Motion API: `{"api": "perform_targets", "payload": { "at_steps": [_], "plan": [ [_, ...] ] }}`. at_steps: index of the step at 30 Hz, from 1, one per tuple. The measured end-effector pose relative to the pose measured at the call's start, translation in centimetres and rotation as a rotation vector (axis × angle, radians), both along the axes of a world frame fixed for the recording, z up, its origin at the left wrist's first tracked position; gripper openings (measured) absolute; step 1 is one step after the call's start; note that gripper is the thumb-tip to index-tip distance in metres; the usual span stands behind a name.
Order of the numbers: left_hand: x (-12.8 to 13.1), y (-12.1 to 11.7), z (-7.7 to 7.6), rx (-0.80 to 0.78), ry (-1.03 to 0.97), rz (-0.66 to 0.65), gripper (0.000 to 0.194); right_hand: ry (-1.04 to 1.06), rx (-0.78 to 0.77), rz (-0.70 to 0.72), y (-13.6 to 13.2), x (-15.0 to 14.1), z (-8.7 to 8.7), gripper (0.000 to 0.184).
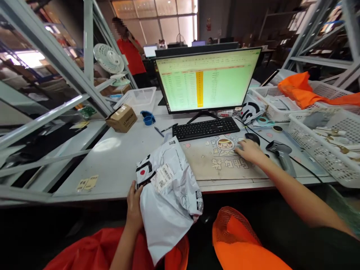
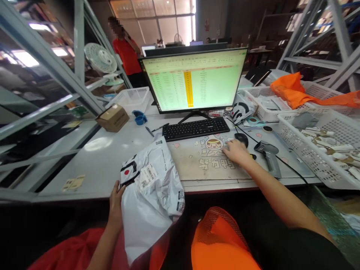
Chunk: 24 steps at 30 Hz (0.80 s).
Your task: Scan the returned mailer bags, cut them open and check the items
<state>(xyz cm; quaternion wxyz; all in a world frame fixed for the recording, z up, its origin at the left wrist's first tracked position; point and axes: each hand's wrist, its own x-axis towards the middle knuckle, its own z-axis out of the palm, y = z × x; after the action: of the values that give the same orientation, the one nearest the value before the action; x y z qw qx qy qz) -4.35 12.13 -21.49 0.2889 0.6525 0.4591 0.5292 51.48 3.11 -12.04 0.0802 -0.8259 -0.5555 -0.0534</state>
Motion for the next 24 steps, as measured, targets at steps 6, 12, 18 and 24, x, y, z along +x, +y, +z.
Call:
{"api": "perform_targets", "payload": {
  "at_steps": [6, 12, 18, 24],
  "plan": [
    [-0.6, -7.5, -0.6, 0.769, 0.37, -0.196, 0.032, -0.151, -0.001, -0.072, -7.2, 2.3, -4.6, 0.047],
    [6.7, -11.4, 7.8, 0.976, 0.544, -0.393, 0.019, -0.117, 0.246, -0.023, -7.2, 3.5, -7.5, 0.049],
    [9.1, -8.6, 15.1, 0.837, 0.255, -0.124, 0.007, -0.076, 0.519, 0.047, -8.0, 3.6, -8.1, 0.055],
    [8.0, 4.1, 26.0, 0.357, -0.4, 0.232, 0.028, -0.03, 0.624, 0.015, -8.3, 3.2, -8.2, 0.057]
  ]
}}
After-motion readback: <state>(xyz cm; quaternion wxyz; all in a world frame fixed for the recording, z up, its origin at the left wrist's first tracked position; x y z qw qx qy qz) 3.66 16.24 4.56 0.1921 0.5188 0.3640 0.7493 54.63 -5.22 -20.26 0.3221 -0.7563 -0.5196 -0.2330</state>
